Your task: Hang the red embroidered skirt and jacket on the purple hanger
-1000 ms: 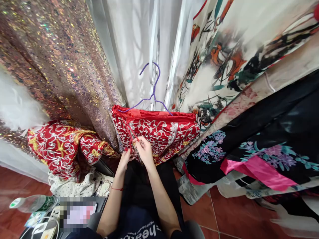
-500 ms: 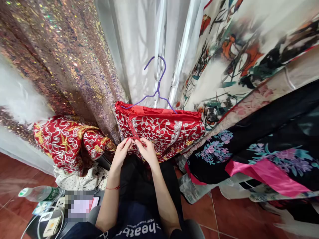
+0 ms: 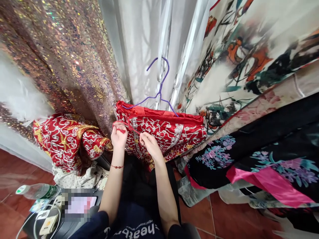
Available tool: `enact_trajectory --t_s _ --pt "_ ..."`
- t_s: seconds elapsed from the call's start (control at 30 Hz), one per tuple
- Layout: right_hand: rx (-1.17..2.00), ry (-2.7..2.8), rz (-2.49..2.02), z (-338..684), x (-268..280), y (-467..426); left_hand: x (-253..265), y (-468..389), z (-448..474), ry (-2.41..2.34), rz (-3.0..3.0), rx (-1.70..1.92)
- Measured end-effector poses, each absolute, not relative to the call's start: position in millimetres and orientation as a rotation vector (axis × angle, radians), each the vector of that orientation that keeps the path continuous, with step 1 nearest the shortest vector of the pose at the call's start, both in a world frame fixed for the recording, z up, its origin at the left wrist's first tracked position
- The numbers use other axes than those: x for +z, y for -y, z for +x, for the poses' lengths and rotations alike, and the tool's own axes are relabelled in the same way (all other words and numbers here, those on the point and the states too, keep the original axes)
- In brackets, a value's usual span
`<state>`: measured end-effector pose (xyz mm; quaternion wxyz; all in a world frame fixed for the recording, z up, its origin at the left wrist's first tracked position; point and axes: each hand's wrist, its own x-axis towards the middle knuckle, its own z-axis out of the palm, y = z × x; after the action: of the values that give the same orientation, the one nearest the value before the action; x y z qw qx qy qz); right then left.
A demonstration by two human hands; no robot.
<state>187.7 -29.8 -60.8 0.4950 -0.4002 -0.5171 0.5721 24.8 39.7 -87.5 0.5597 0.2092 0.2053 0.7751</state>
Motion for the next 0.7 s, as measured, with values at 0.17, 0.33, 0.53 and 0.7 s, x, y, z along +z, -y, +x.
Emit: enact_trajectory --t_s 0.17,0.33,0.53,0.7 --pt "1.088 1.223 -0.917 192 -44 24 -83 -73 19 -0.502 0.598 1.967" --pt "0.887 0.937 -0.928 200 -41 20 -85 -87 12 -0.593 0.604 2.053" --pt "1.285 1.11 -0.91 173 -57 7 -79 -56 35 -1.202 1.102 2.218" --pt "1.309 1.141 -0.882 151 -59 -16 -65 -40 37 -1.395 1.823 1.946"
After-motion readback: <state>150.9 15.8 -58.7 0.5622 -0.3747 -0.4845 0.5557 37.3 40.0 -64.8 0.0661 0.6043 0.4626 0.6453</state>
